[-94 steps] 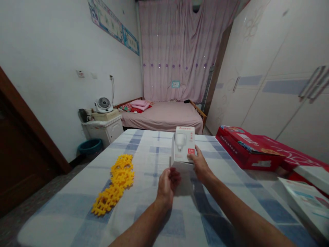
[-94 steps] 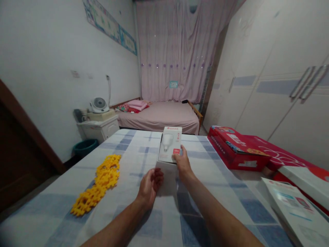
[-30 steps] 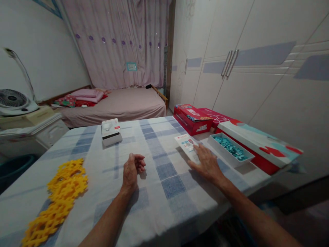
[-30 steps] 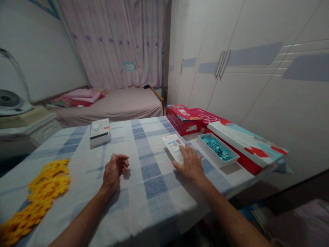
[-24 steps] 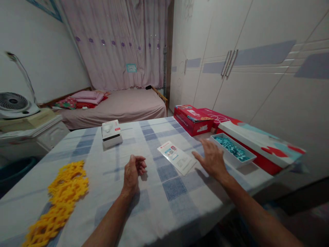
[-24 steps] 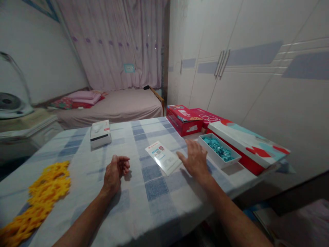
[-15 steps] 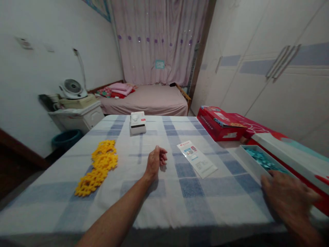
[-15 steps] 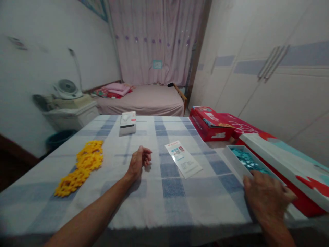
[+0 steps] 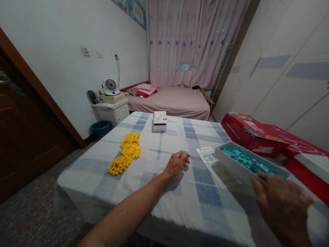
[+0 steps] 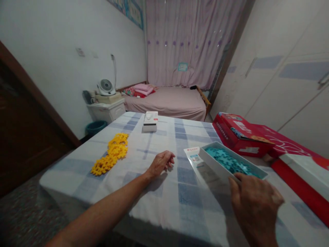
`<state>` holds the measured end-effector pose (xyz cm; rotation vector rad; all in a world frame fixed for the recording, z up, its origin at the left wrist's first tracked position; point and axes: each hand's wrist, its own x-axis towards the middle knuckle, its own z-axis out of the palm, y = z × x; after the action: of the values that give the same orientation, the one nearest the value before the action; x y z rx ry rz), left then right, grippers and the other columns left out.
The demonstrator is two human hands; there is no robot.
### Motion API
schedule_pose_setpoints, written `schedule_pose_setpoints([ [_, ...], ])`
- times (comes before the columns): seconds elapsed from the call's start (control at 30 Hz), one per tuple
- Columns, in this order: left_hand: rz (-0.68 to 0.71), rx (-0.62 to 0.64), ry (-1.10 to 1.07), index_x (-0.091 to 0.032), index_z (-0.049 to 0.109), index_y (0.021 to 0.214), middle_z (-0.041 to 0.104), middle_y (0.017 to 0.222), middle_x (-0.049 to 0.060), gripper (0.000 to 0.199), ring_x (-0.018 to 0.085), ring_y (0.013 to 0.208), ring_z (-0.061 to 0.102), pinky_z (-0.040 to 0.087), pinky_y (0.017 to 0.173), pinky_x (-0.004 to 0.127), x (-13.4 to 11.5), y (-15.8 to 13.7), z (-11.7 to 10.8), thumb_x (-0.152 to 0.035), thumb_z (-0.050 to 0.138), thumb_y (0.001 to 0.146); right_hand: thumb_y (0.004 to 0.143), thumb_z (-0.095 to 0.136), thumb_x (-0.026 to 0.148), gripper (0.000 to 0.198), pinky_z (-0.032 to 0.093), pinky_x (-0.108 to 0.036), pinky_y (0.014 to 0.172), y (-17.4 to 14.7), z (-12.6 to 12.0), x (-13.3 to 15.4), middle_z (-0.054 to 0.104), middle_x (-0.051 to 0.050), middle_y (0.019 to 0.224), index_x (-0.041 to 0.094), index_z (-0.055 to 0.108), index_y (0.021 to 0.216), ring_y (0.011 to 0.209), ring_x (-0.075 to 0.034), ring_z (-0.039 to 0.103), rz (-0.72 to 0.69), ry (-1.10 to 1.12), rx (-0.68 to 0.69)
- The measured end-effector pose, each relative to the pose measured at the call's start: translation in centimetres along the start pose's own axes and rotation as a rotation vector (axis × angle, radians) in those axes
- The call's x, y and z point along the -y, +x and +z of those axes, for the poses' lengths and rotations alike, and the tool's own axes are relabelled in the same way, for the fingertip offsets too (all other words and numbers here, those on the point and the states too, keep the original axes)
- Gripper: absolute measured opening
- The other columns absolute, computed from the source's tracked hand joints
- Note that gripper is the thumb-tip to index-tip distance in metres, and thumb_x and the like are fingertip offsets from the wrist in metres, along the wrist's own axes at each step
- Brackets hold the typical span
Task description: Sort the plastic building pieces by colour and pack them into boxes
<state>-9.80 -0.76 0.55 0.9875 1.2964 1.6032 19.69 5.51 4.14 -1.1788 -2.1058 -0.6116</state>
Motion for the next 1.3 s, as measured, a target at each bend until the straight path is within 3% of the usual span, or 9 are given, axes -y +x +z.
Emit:
schedule_pose_setpoints([
  [0.23, -0.192, -0.105, -0.340, -0.018, 0.050, 0.121, 0.067, 0.091, 0.009, 0.074, 0.018, 0.080, 0.065, 0.050, 0.068, 0.028, -2.3, -2.6, 0.6, -0.062, 0.071, 0.066, 0.093, 0.044, 0.024, 0.015, 0.030, -0.046, 0.100, 4.4, 0.0, 11.6, 0.059, -0.004, 0.078, 0.021, 0.057, 0.086, 0.087, -0.022, 0.053, -0.257, 0.184, 0.012],
  [0.53, -0.266, -0.339, -0.669, -0.017, 0.055, 0.073, 0.059, 0.064, -0.002, 0.033, 0.012, 0.060, 0.058, 0.051, 0.061, 0.026, -3.0, -4.4, 0.5, -0.038, 0.077, 0.062, 0.091, 0.046, 0.015, 0.012, 0.030, -0.045, 0.106, 4.0, 1.2, 17.6, 0.061, -0.003, 0.087, 0.022, 0.056, 0.093, 0.102, -0.021, 0.054, -0.452, 0.537, -0.001],
  [0.6, -0.250, -0.368, -0.675, -0.016, 0.058, 0.076, 0.063, 0.066, 0.000, 0.026, 0.012, 0.060, 0.059, 0.053, 0.062, 0.028, -3.2, -4.4, -0.1, -0.033, 0.074, 0.066, 0.090, 0.049, 0.021, 0.021, 0.032, -0.046, 0.107, 4.0, 1.1, 17.3, 0.059, -0.008, 0.112, 0.023, 0.052, 0.111, 0.119, -0.024, 0.048, -0.342, 0.707, -0.062],
  [0.7, -0.244, -0.381, -0.640, -0.015, 0.061, 0.084, 0.069, 0.074, 0.004, 0.022, 0.016, 0.066, 0.065, 0.055, 0.065, 0.031, -3.5, -4.5, -1.1, -0.031, 0.070, 0.072, 0.085, 0.056, 0.038, 0.059, 0.035, -0.051, 0.106, 4.9, 1.0, 16.7, 0.038, -0.016, 0.144, 0.022, 0.034, 0.137, 0.134, -0.031, 0.035, 0.104, 0.960, -0.003],
  [0.8, -0.217, -0.392, -0.595, -0.014, 0.063, 0.088, 0.071, 0.079, 0.006, 0.021, 0.018, 0.071, 0.067, 0.055, 0.067, 0.031, -3.6, -4.3, -1.9, -0.030, 0.068, 0.074, 0.079, 0.058, 0.053, 0.071, 0.048, -0.049, 0.092, 6.3, 1.5, 17.1, 0.047, -0.017, 0.136, 0.021, 0.034, 0.137, 0.121, -0.032, 0.051, 0.514, 1.375, 0.418],
  [0.9, -0.181, -0.389, -0.535, -0.014, 0.065, 0.090, 0.072, 0.082, 0.007, 0.023, 0.017, 0.073, 0.067, 0.054, 0.067, 0.028, -3.6, -3.9, -2.6, -0.033, 0.066, 0.076, 0.073, 0.065, 0.055, 0.065, 0.055, -0.040, 0.075, 7.2, 2.4, 18.5, 0.063, -0.010, 0.114, 0.025, 0.042, 0.127, 0.101, -0.027, 0.063, 0.651, 1.723, 0.744],
  [1.1, -0.147, -0.345, 0.084, -0.015, 0.066, 0.087, 0.071, 0.082, 0.011, 0.043, 0.022, 0.075, 0.067, 0.054, 0.069, 0.035, -4.6, -4.8, -6.9, -0.054, 0.047, 0.086, 0.063, 0.075, 0.048, 0.068, 0.055, -0.036, 0.068, 8.8, 4.1, 21.5, 0.064, -0.007, 0.108, 0.024, 0.042, 0.117, 0.093, -0.023, 0.064, 0.753, 1.795, 0.651],
  [1.23, 0.356, -0.690, 0.786, -0.020, 0.064, 0.107, 0.062, 0.118, 0.012, 0.037, 0.027, 0.118, 0.053, 0.036, 0.106, 0.045, -5.3, -7.3, -12.5, -0.044, 0.044, 0.088, 0.064, 0.073, 0.046, 0.072, 0.055, -0.035, 0.072, 9.7, 4.8, 23.3, 0.063, -0.008, 0.112, 0.023, 0.038, 0.122, 0.090, -0.021, 0.065, 0.548, 1.694, 0.505],
  [1.3, 0.402, -0.835, 0.962, -0.016, 0.060, 0.115, 0.055, 0.127, 0.016, 0.042, 0.029, 0.126, 0.045, 0.030, 0.111, 0.047, -4.8, -8.2, -15.2, -0.042, 0.039, 0.089, 0.067, 0.071, 0.043, 0.072, 0.054, -0.035, 0.076, 9.8, 4.8, 24.4, 0.063, -0.009, 0.112, 0.022, 0.036, 0.126, 0.088, -0.021, 0.065, 0.418, 1.571, 0.447],
])
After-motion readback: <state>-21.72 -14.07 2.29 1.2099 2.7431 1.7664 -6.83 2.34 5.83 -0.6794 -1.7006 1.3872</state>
